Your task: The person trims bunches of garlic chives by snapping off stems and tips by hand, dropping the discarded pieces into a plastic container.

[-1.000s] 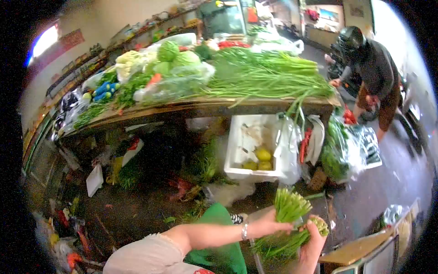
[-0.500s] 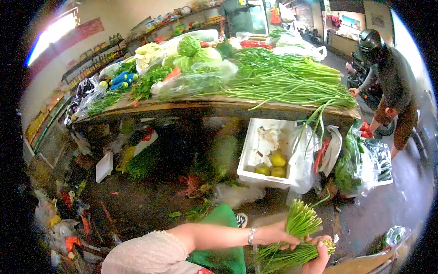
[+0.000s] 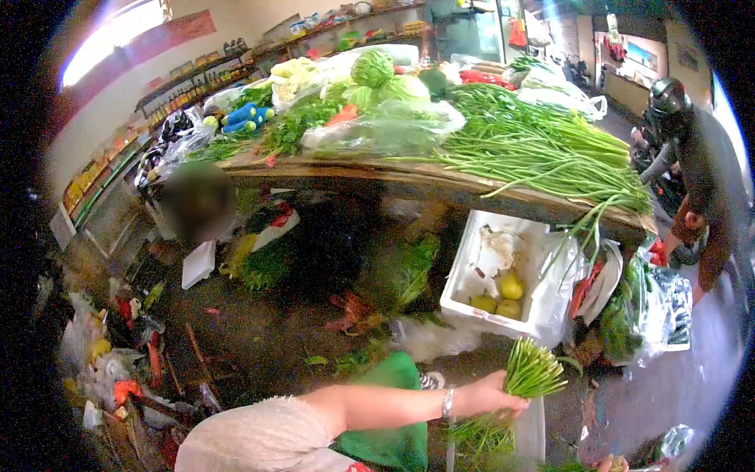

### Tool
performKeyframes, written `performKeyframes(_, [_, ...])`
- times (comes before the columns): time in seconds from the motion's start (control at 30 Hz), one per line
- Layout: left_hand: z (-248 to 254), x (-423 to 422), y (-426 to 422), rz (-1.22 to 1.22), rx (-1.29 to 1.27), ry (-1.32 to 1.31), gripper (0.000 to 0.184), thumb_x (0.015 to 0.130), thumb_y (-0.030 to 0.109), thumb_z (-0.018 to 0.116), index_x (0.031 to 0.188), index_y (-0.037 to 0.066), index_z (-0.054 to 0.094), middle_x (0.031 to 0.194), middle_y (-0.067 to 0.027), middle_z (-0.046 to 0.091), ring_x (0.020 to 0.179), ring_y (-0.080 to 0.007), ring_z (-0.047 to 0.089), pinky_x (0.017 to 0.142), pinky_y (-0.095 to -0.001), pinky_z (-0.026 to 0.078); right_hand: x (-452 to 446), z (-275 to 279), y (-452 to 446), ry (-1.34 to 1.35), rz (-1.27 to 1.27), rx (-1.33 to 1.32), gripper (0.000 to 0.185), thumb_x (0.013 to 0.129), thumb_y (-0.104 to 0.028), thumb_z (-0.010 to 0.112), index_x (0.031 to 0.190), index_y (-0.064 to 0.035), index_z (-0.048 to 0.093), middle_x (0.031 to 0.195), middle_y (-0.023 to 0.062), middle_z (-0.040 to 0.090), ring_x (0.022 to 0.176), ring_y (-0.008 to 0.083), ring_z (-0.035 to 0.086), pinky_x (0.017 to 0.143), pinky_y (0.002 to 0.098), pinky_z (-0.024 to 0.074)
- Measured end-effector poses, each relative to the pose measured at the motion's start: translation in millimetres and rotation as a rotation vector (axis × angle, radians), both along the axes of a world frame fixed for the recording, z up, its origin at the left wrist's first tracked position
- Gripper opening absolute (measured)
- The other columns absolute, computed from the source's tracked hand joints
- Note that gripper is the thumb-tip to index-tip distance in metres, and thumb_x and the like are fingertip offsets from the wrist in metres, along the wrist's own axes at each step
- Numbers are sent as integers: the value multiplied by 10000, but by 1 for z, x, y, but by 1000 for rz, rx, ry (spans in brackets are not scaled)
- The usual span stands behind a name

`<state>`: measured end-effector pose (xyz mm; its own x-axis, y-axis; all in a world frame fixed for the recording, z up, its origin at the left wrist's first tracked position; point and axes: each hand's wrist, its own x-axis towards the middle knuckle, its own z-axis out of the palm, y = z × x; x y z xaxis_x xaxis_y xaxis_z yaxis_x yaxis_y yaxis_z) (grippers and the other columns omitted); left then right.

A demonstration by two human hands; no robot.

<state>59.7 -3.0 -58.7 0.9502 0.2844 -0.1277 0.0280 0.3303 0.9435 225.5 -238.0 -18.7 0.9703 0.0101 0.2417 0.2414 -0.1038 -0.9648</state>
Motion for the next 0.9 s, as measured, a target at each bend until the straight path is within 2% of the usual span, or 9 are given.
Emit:
performKeyframes(0.07, [4, -3, 5, 63, 33, 15, 198, 883, 223, 666, 944, 59, 574, 759, -13, 625, 612, -69, 543, 526, -236, 448, -4, -2, 8, 43, 58, -44, 255, 785, -52, 754, 1004, -2, 633, 870, 52, 615, 771, 163, 525, 733, 309, 458])
performKeyframes(0.2, [-1, -4, -11, -51, -77, 48, 292, 860, 157, 669, 1088, 46, 524, 737, -18, 614, 573, -66, 535, 498, -227, 437, -33, -11, 37, 510, 453, 145, 331, 822, -24, 685, 1144, 2, 610, 1023, 75, 640, 869, 174, 583, 784, 301, 481])
performKeyframes(0.23, [7, -5, -15, -61, -28, 81, 200, 839, 105, 665, 976, 36, 537, 755, -21, 608, 589, -83, 561, 456, -220, 432, -38, -11, 42, 510, 537, 173, 323, 825, -13, 663, 1143, 5, 609, 1029, 77, 639, 869, 179, 586, 782, 301, 484])
performKeyframes(0.27, [-13, -1, -30, 100, 1, 41, 219, 827, 89, 660, 1002, 24, 545, 725, -24, 606, 553, -84, 552, 444, -222, 425, -44, -11, 49, 510, 629, 201, 316, 828, -1, 640, 1142, 8, 608, 1035, 79, 638, 870, 184, 590, 780, 302, 487])
performKeyframes(0.33, [-32, 4, -37, -12, 35, -1, 237, 808, 71, 652, 1012, 3, 554, 696, -27, 606, 529, -82, 546, 428, -222, 412, -51, -9, 56, 525, 748, 218, 302, 824, -11, 633, 1125, 10, 611, 1045, 87, 639, 883, 196, 597, 792, 321, 494])
performKeyframes(0.43, [9, -11, -37, -195, -75, -87, 236, 781, 87, 665, 967, -19, 567, 653, -43, 606, 479, -84, 527, 395, -226, 389, -62, 3, 57, 579, 632, 204, 267, 831, -81, 663, 1084, -12, 613, 1054, 91, 627, 926, 201, 594, 831, 356, 494])
performKeyframes(0.53, [2, -10, -37, -110, -95, 54, 178, 781, 98, 669, 911, -1, 596, 652, -49, 610, 467, -86, 522, 388, -226, 382, -57, -9, 49, 570, 587, 176, 253, 848, -114, 669, 1073, -24, 597, 1057, 86, 617, 945, 200, 585, 833, 355, 493])
performKeyframes(0.8, [2, -7, -32, -96, -17, 6, 247, 822, 169, 644, 975, 3, 546, 640, -58, 610, 485, -101, 529, 412, -244, 388, -47, -20, 49, 503, 621, 300, 249, 846, -108, 671, 1068, -27, 596, 1066, 89, 601, 964, 201, 565, 842, 356, 488])
performKeyframes(0.9, [6, -7, -30, -64, 4, 30, 220, 819, 176, 654, 933, 8, 570, 642, -55, 617, 496, -105, 537, 428, -249, 398, -35, -19, 44, 550, 502, 263, 273, 887, -223, 625, 1080, -31, 602, 1046, 90, 600, 940, 210, 556, 869, 383, 473])
